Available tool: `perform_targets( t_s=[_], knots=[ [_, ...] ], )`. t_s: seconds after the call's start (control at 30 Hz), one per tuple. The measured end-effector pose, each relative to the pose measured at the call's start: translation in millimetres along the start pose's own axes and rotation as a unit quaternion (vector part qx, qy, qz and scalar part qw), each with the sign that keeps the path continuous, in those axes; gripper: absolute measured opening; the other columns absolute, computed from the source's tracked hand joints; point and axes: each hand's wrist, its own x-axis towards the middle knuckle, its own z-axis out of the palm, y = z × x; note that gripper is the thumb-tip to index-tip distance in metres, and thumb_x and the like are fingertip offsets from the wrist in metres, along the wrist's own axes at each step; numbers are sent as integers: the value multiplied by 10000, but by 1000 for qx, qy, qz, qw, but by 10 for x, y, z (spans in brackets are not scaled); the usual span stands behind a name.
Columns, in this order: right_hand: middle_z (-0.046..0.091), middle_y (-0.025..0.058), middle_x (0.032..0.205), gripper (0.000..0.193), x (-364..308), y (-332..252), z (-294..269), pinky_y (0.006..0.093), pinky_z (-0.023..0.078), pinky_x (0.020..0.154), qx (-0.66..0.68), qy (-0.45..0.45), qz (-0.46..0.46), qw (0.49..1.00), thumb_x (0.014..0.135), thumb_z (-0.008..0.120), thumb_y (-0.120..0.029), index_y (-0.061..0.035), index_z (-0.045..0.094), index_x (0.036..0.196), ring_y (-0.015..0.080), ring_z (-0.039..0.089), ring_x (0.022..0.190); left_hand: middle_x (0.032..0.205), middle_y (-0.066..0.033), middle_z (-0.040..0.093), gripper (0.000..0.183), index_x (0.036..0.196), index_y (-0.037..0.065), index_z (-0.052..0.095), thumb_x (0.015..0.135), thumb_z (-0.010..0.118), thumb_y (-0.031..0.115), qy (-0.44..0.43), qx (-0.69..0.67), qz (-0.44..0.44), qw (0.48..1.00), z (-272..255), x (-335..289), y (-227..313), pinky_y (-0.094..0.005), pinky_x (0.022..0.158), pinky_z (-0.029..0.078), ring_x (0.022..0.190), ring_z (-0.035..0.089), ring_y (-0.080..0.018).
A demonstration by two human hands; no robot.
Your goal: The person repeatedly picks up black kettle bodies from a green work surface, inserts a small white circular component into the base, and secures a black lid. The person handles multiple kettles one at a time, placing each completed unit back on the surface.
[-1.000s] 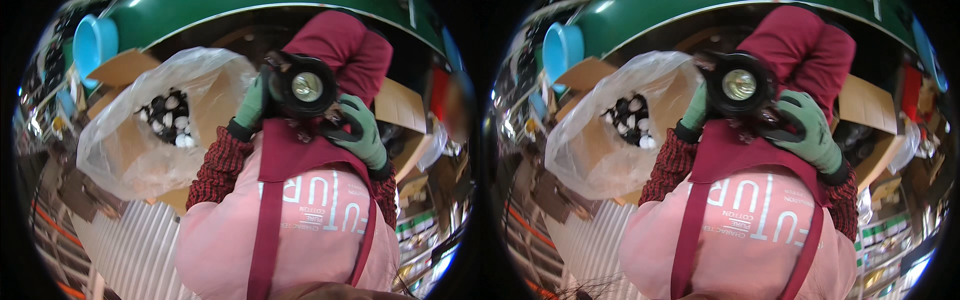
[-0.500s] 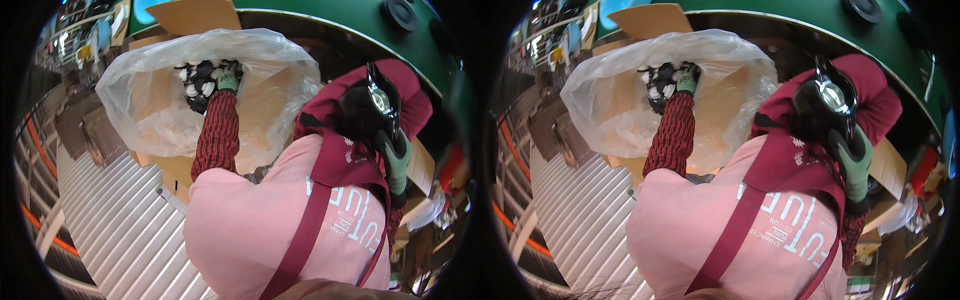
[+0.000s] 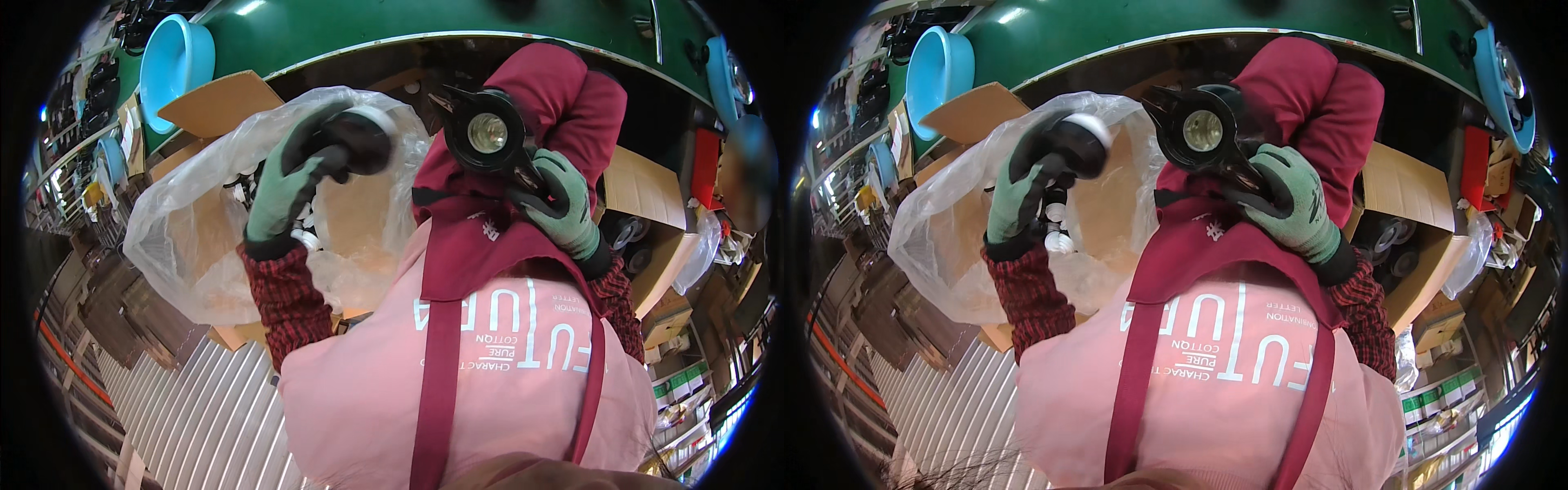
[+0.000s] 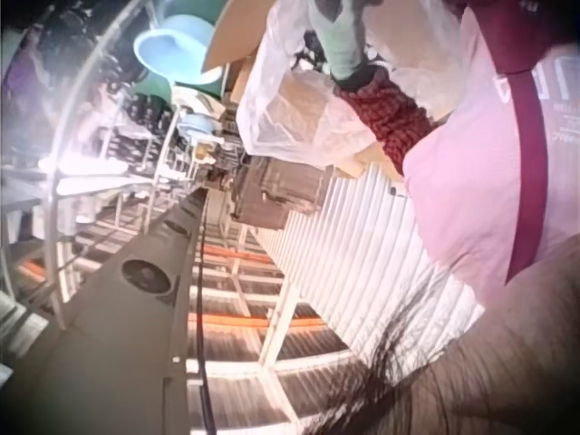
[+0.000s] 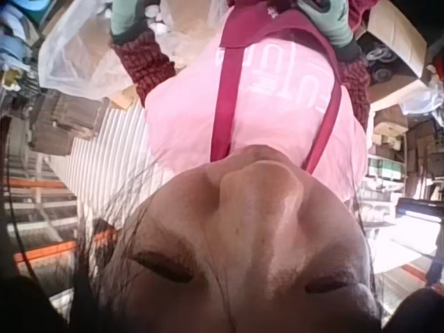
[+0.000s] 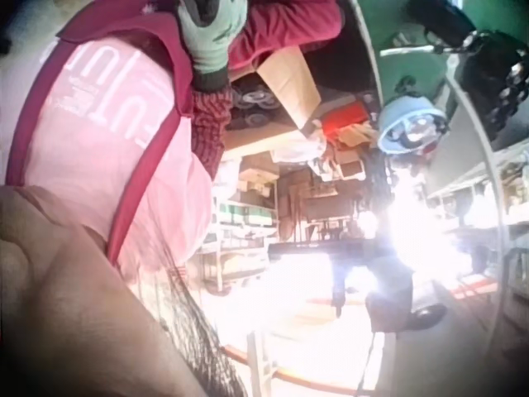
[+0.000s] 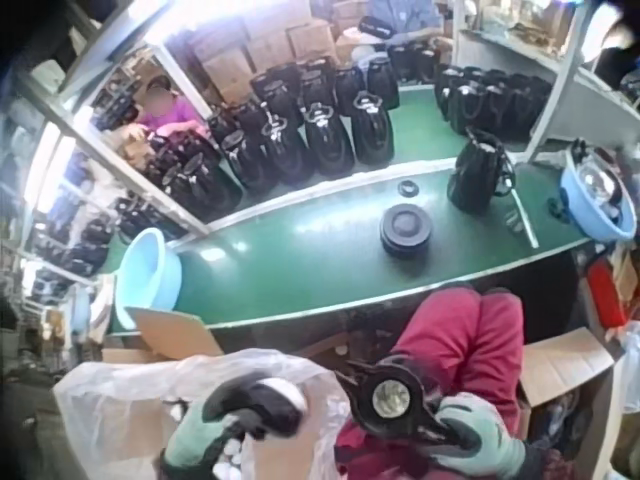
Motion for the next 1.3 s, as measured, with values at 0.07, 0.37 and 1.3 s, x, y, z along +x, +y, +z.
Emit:
perform_targets(
  t_s=[0.07, 0.37, 1.3],
  knots=[
    [608, 116, 881, 374, 48, -55, -75, 426, 448, 684, -63, 24, -37, 997, 698, 846, -199, -48, 650, 977, 344, 565, 762, 1260, -84, 638, 678, 1564, 91, 397, 946, 674, 117, -129, -20, 58, 990, 407, 294, 325, -285, 733, 554, 987, 648, -145],
    [624, 91, 882, 265, 22, 176, 63, 440, 469, 748, -79, 50, -50, 994, 790, 787, -260, -99, 654, 954, 324, 610, 829, 1276, -221, 528, 997, 1530, 76, 444, 732, 864, 500, -88, 507, 292, 807, 1224, 549, 327, -446, 915, 542, 1100, 620, -406],
    [642, 94, 924, 263, -16, 232, 201, 455, 487, 776, -60, 95, -49, 992, 883, 699, -357, -111, 630, 943, 316, 643, 887, 1319, -152, 595, 850, 1420, 85, 585, 657, 939, 207, -164, 604, 333, 705, 1353, 644, 567, -412, 1041, 515, 1230, 606, -308]
  ],
)
